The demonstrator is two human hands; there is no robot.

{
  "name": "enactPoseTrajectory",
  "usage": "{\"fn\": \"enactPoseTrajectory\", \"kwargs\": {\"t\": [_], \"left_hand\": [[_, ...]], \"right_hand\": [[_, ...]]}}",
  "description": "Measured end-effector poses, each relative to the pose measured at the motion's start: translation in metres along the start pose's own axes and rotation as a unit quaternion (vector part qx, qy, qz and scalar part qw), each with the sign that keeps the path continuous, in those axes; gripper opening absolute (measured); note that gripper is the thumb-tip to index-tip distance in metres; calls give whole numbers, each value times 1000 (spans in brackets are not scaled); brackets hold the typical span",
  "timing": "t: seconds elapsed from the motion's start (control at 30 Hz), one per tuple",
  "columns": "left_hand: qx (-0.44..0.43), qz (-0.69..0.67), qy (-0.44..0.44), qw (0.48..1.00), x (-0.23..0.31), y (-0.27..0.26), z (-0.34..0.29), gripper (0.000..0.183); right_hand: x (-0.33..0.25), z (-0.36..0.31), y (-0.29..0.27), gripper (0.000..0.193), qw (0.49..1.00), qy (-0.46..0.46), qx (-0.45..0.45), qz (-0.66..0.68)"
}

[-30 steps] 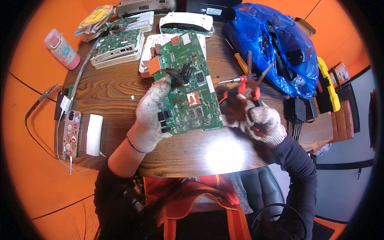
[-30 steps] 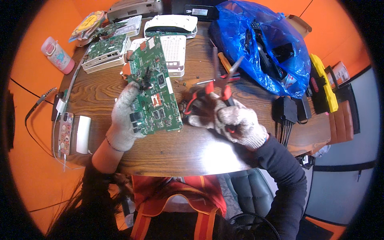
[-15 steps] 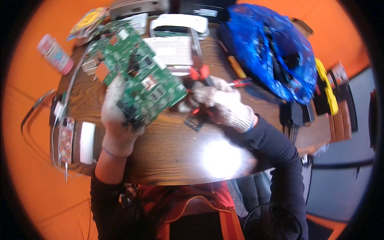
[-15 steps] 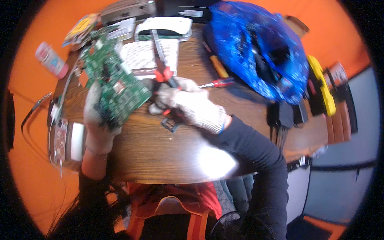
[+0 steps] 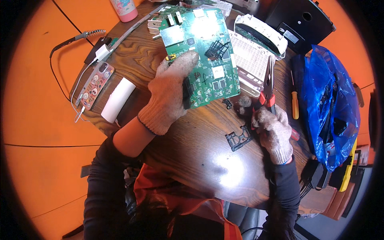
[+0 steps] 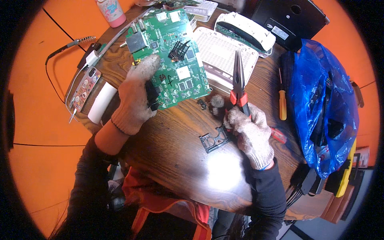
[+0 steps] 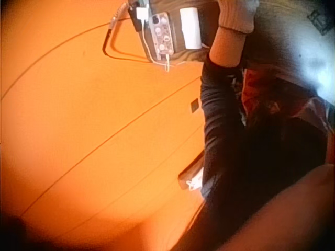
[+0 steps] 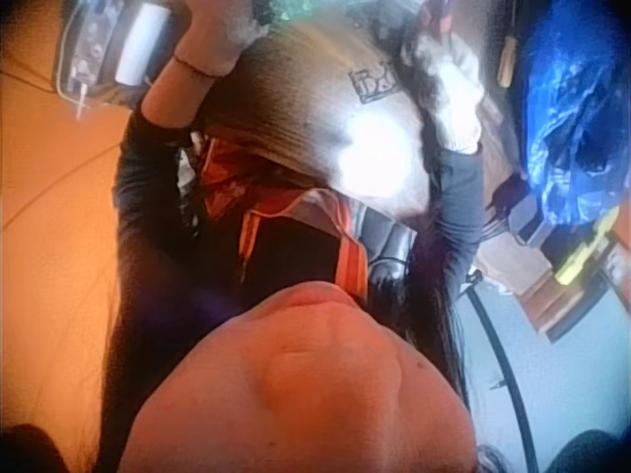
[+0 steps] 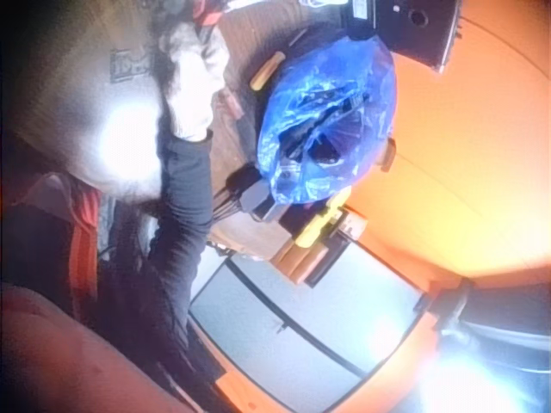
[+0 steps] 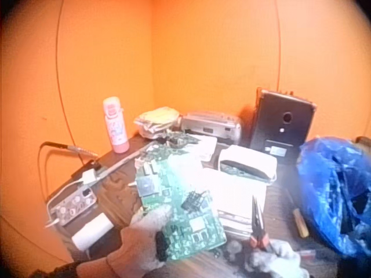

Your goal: The person uses pliers and a screwdriver to remove components from a green circuit board. They repeatedly pry and pull parts off, place them on the table, and briefly wipe their hands with a tissue before continuing the removal.

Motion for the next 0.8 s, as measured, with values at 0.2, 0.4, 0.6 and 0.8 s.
{"fn": "enactPoseTrajectory", "kwargs": {"t": [0.2, 0.4, 0.6, 0.8], "left_hand": [[-98, -37, -34, 994, -7, 17, -9, 34], [-82, -1, -102, 991, -17, 14, -14, 39], [-10, 44, -85, 995, -26, 13, -23, 33], [-43, 117, -57, 991, -21, 16, -28, 37]], "right_hand": [[-27, -4, 12, 28, 999, -6, 3, -32], [-76, -16, 50, 28, 680, -303, 30, -667], [-63, -17, 57, 25, 634, -265, 26, -726], [-61, -19, 58, 26, 570, -225, 46, -789]]}}
Point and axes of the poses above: each hand's wrist, its own z-axis towards the middle knuckle, its own y-axis out of the palm, x = y × z, the point moved 7 cm from there along z, towards the middle knuckle, and after that the axes turned 9 degrees about -y, right-handed, at the moved point
